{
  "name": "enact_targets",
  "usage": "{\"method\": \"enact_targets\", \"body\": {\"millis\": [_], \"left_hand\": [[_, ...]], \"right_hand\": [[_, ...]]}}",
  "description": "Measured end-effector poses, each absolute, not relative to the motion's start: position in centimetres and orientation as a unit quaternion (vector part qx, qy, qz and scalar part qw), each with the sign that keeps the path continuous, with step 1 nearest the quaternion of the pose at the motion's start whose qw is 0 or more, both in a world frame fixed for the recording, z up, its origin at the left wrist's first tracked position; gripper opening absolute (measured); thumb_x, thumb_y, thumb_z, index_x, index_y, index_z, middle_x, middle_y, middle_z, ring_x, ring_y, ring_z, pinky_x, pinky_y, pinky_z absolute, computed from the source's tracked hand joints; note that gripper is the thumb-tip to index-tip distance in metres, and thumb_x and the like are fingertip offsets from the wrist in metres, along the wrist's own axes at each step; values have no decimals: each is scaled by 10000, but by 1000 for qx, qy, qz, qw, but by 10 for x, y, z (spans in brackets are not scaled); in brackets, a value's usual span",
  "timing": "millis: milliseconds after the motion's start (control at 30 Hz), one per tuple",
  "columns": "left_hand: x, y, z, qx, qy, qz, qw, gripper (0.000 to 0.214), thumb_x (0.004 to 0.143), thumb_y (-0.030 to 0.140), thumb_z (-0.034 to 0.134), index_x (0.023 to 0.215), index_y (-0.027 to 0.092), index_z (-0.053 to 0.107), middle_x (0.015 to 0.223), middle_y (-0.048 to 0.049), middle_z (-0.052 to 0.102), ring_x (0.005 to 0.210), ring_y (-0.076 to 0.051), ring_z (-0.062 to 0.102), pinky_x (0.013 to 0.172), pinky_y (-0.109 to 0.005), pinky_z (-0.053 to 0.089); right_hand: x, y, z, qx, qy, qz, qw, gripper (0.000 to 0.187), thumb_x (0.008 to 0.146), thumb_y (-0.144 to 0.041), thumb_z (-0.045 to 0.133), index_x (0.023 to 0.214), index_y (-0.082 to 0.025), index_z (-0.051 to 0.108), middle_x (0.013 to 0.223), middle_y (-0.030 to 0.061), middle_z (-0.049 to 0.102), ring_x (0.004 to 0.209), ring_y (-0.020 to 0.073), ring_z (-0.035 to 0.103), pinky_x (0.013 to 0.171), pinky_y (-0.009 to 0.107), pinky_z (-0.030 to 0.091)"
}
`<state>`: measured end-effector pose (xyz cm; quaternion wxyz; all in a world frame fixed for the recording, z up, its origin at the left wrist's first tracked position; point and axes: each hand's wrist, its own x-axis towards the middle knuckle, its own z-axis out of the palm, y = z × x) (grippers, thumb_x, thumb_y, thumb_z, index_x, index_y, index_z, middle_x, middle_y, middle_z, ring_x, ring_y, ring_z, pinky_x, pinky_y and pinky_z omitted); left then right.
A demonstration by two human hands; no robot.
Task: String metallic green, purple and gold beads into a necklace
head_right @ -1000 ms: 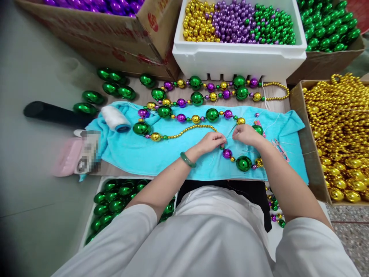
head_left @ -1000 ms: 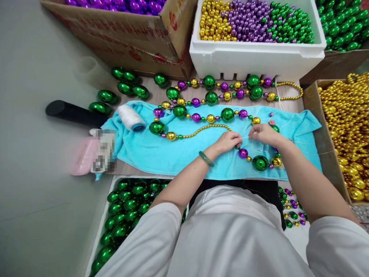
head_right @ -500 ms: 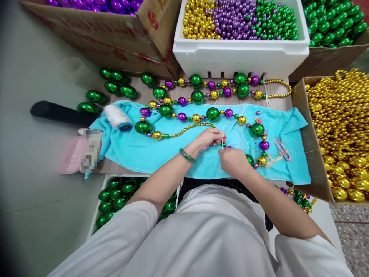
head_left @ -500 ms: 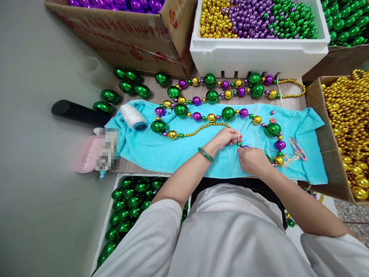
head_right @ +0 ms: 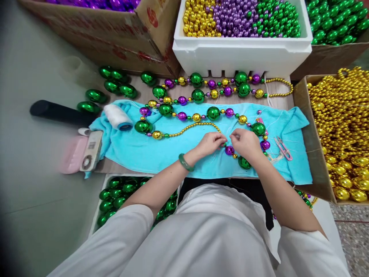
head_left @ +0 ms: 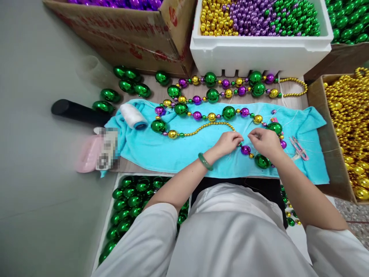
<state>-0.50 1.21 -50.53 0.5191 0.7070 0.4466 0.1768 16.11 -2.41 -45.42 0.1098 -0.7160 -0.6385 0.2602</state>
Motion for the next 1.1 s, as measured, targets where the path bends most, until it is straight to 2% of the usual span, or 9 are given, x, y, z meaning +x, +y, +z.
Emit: {"method": "enact_targets", "body": {"millis": [67,167,367,500,600,833,1100], "left_hand": [[-3,4,-508,810,416,175,375,200,894,129,487,841,132,680,818,-67,651,805,-173,611,785,-311,507],[-1,-9,-515,884,384,150,222,233,896,82,430,893,127,659,897,-103,637,885,-207,592,810,-325,501],[2,-24,-537,898,390,188,83,234,910,92,416,937,142,643,957,-112,618,923,-224,546,850,-336,495],[3,-25,-542,886,398,218,92,250,922,106,406,962,146,649,981,-116,620,936,-228,528,860,-345,485],[4,-23,-540,872,416,224,127,253,937,135,398,941,155,650,924,-110,612,914,-232,521,826,-355,477],[4,-18,-543,865,402,249,167,244,935,149,415,912,162,658,892,-95,645,877,-232,526,857,-405,451],[-2,-9,-540,811,418,310,265,211,939,177,486,949,169,697,932,-79,718,916,-196,613,871,-360,503]], "right_hand": [[168,-11,-464,-720,-628,275,106,216,825,-257,559,903,-166,740,815,59,726,717,181,610,639,265,388],[171,1,-478,-704,-637,298,101,197,810,-224,567,852,-148,744,772,56,711,689,167,583,635,256,382],[170,9,-490,-671,-644,351,107,174,799,-217,589,812,-124,736,679,26,660,619,131,526,602,232,374],[172,12,-491,-658,-643,373,118,166,791,-216,596,791,-111,725,628,14,617,592,122,492,594,235,365],[173,14,-493,-647,-643,388,131,167,790,-230,597,776,-113,714,607,5,596,582,119,481,589,236,363],[176,19,-504,-631,-633,421,157,143,763,-226,597,760,-124,698,598,2,601,596,126,511,591,236,382],[177,23,-507,-612,-613,470,173,169,736,-212,585,801,-132,719,568,-12,584,558,121,510,560,235,397]]}}
